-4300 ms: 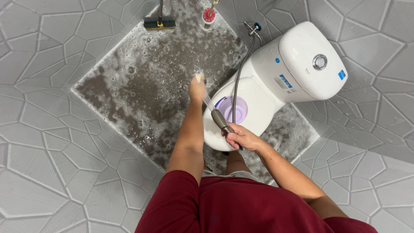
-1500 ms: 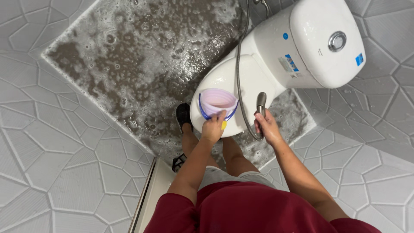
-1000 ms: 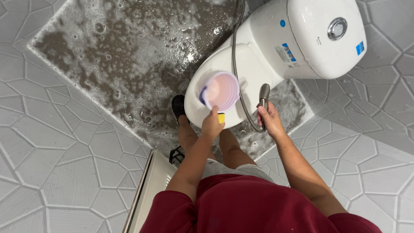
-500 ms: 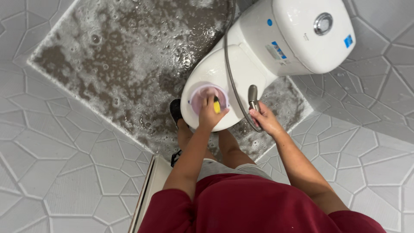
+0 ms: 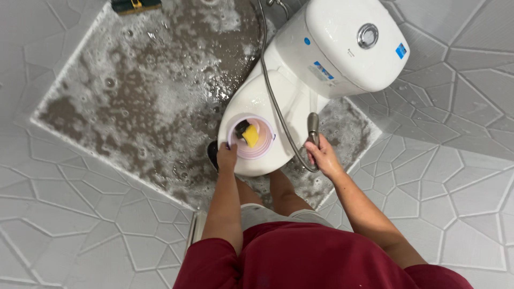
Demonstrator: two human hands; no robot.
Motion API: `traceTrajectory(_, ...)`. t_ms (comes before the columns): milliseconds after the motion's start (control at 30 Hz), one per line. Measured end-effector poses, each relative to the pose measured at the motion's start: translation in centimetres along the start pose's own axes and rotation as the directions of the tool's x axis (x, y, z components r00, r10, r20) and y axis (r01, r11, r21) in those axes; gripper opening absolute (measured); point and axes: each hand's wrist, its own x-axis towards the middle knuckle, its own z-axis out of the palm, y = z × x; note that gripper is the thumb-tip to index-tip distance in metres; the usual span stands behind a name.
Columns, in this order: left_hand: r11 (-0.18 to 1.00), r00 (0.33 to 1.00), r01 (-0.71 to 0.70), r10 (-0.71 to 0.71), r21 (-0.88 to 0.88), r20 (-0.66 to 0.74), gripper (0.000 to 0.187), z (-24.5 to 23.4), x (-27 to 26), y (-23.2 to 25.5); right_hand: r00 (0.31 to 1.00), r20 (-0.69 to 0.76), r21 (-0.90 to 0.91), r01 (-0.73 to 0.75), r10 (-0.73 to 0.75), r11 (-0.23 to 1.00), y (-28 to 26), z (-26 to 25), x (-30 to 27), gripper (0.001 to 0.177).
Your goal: The person rinses a bucket and sponge, then uses a handheld bidet sprayer to wash the toilet and floor. They systematically spray the toilet bowl, seat, and surrounding floor area to remove soap suds and dirt.
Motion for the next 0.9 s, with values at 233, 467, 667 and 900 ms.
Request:
traceTrajectory(233, 0.98, 0.983, -0.181, 0.18, 0.079, 0.019, 0.047, -4.5, -0.1, 2.1, 0.932, -0.293, 0.146, 0.265, -0.214, 0.953, -2.3, 1.9, -0.2, 0.022)
traceTrajectory(467, 0.986, 0.993, -0.112, 0.115, -0.122, 0.017, 0.046, -10.6, -0.5, 6.8, 0.937, -0.282, 0.283, 0.285, -0.205, 0.916, -5.1, 5.3, -0.8, 0.022)
traceTrajectory(667, 0.807, 0.974, 0.193, -0.089, -0.559, 0.208, 0.023, -13.0, -0.5, 12.4, 0.955, -0.215, 0.293, 0.263, -0.205, 0.919, -8.0, 4.3, 1.3, 0.025)
traceTrajectory(900, 0.698, 0.977, 0.158, -0.009, -0.699, 0.212, 0.024, -13.6, 2.5, 17.4, 0.896, -0.402, 0.395, 0.357, -0.19, 0.847, -11.0, 4.8, 2.7, 0.023)
